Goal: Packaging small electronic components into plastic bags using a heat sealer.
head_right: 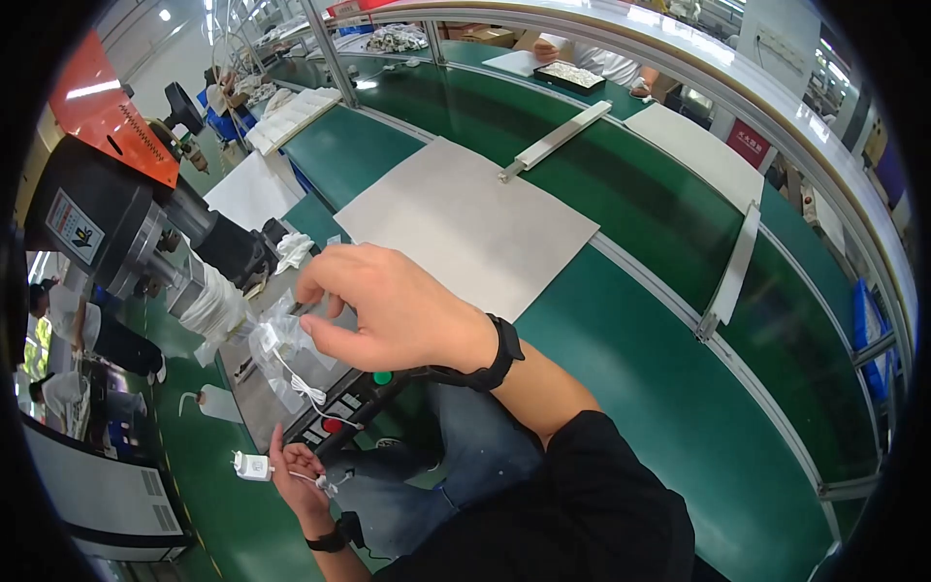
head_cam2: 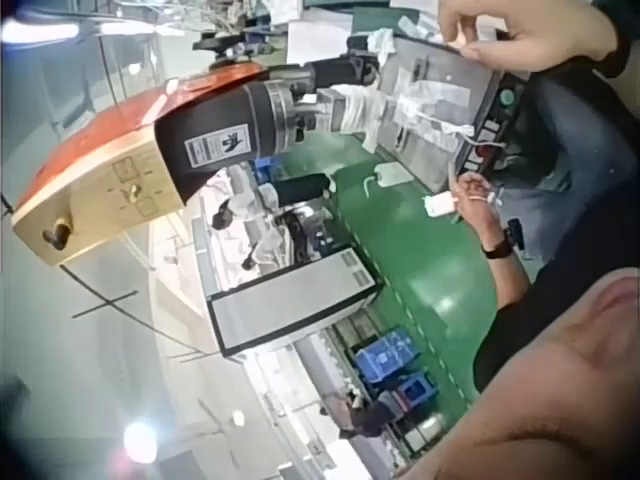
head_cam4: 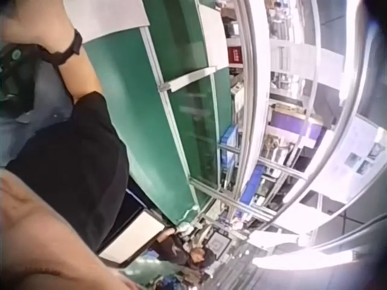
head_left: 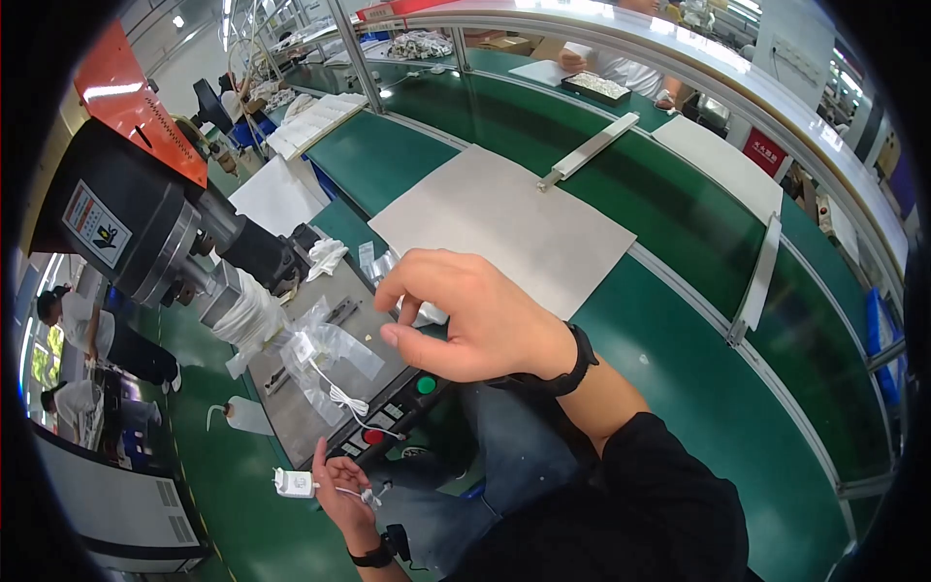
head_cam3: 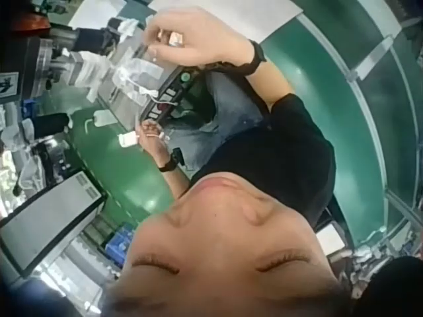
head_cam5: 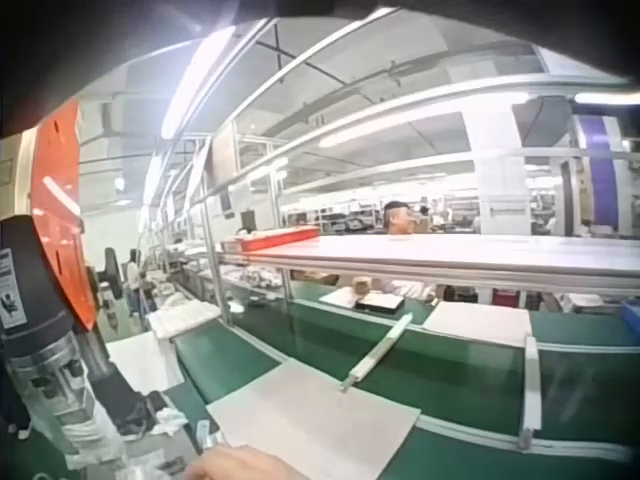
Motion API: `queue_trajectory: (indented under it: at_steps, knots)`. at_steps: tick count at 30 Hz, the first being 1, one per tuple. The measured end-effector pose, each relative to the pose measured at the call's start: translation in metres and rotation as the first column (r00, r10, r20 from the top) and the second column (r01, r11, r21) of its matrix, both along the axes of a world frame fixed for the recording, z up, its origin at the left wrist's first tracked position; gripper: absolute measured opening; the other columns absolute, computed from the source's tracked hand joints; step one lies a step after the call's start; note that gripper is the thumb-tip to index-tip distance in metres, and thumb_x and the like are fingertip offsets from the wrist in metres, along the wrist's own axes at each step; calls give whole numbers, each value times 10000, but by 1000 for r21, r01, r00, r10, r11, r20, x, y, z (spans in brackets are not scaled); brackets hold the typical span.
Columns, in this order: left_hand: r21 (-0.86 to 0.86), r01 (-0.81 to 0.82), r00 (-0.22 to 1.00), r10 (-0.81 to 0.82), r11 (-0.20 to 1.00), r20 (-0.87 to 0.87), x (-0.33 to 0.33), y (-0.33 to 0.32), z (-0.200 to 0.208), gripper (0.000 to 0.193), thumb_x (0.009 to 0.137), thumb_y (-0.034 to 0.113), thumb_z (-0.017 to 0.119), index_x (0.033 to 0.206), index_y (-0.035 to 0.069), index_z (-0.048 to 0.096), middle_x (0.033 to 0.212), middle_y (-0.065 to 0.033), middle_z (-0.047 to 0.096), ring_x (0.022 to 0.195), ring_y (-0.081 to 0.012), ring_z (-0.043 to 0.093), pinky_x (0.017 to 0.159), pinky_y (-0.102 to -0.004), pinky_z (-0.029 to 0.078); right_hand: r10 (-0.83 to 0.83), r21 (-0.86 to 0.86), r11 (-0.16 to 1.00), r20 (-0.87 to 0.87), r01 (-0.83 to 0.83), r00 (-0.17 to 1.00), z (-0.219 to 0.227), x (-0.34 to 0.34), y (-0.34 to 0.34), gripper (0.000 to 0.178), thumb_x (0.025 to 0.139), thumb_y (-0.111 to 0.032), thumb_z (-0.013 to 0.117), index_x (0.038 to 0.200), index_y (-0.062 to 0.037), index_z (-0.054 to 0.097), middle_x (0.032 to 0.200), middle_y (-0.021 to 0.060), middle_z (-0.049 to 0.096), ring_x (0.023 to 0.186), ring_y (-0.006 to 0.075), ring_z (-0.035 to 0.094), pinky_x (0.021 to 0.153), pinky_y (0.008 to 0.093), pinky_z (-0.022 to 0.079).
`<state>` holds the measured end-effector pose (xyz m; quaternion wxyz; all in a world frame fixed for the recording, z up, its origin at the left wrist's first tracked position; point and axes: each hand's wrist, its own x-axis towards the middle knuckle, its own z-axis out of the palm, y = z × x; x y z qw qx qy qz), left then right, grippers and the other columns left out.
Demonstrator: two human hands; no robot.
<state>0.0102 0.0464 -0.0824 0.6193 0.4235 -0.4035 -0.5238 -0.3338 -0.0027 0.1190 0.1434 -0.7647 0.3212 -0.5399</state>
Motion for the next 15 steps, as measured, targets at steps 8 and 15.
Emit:
queue_trajectory:
  at_steps: [8, 15]
  knots:
    - [84, 14, 1000, -14, 996, 2, 3, 5, -18, 459, 1091, 382, 456, 1293, -11, 582, 835, -72, 588, 616, -138, 553, 537, -261, 450, 20, 68, 997, 9, -21, 1000, -3, 0, -7, 203, 827, -32, 704, 1019, 16, 658, 1028, 137, 680, 762, 214, 689, 701, 301, 546]
    - [136, 65, 997, -60, 989, -39, 2, 18, -24, 383, 1092, 325, 469, 1239, -5, 597, 832, -83, 593, 655, -141, 552, 560, -272, 450, -7, 121, 993, -2, 7, 1000, -6, 1, -5, 224, 826, -31, 707, 1039, 22, 663, 1064, 146, 689, 793, 209, 692, 712, 304, 553]
